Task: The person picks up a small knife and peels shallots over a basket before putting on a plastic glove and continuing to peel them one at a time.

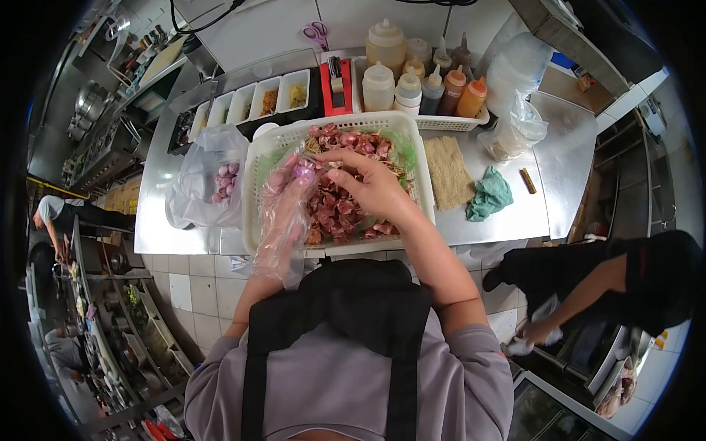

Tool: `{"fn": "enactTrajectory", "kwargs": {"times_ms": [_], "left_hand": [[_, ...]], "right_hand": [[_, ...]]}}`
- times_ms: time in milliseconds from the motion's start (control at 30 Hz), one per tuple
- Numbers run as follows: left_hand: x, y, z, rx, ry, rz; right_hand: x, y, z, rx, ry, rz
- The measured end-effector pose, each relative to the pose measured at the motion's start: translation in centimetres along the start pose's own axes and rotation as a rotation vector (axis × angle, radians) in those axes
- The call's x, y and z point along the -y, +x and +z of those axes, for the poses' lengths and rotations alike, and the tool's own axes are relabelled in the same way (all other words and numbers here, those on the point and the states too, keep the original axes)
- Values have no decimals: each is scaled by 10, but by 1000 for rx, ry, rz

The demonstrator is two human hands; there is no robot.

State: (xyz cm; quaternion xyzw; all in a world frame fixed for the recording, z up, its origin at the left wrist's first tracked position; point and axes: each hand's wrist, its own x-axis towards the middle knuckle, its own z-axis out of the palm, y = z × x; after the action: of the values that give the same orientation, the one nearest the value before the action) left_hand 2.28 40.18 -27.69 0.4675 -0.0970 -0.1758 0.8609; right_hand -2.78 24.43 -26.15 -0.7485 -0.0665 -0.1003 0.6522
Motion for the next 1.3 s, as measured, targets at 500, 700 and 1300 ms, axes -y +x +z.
{"fn": "enactTrajectory", "kwargs": {"times_ms": [500,700,1300], "left_hand": [[-6,9,-24,278,-676,-318],[-56,-1,-51,13,-229,41],[-74,22,-93,-132,1281,543]], "right_hand": [[-4,-5,-23,-311,-81,76],[-11,-15,-34,-300,-634,243],[-13,-35,-45,-146,-737,292]]}}
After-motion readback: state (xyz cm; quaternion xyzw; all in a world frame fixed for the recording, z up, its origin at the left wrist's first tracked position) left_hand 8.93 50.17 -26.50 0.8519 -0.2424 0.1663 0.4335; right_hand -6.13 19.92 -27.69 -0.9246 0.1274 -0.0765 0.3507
